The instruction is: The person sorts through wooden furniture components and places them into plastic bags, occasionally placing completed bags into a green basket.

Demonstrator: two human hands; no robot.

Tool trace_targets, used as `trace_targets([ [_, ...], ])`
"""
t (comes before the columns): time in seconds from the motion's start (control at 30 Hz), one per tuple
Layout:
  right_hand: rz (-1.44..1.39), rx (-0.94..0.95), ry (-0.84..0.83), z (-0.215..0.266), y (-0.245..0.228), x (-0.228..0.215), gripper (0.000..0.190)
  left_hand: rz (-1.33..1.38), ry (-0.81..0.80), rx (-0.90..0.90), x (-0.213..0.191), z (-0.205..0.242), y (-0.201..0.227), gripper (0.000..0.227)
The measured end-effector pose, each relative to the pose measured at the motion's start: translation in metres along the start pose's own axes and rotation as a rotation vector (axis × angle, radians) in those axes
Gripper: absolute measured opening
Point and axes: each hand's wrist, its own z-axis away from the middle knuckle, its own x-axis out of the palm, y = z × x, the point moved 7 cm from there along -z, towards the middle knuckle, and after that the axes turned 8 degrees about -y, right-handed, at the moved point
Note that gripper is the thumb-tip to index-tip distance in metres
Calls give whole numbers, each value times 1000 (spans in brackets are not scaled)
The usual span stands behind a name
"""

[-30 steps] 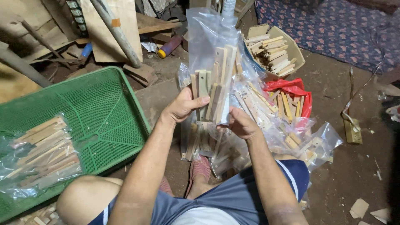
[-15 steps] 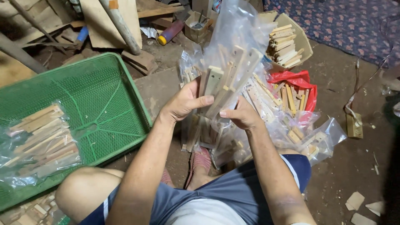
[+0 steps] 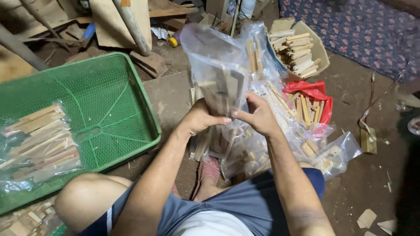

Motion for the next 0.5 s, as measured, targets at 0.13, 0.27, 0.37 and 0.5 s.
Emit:
trace_targets([
  [0.13,-86,62,44,1,-6,12,44,-79,59,-18,-6,1,-14,78],
  [0.27,-141,36,260,3,31,-9,24,-33,108,-19,0,2,-18,67],
  [0.37,-208,81,175,6,51,-2,33,-74,128,-79,-2,7,-22,66],
  [0.5,-152,58,153,-4,0,5,42,-106,59,-112,-10,4,-56,66],
])
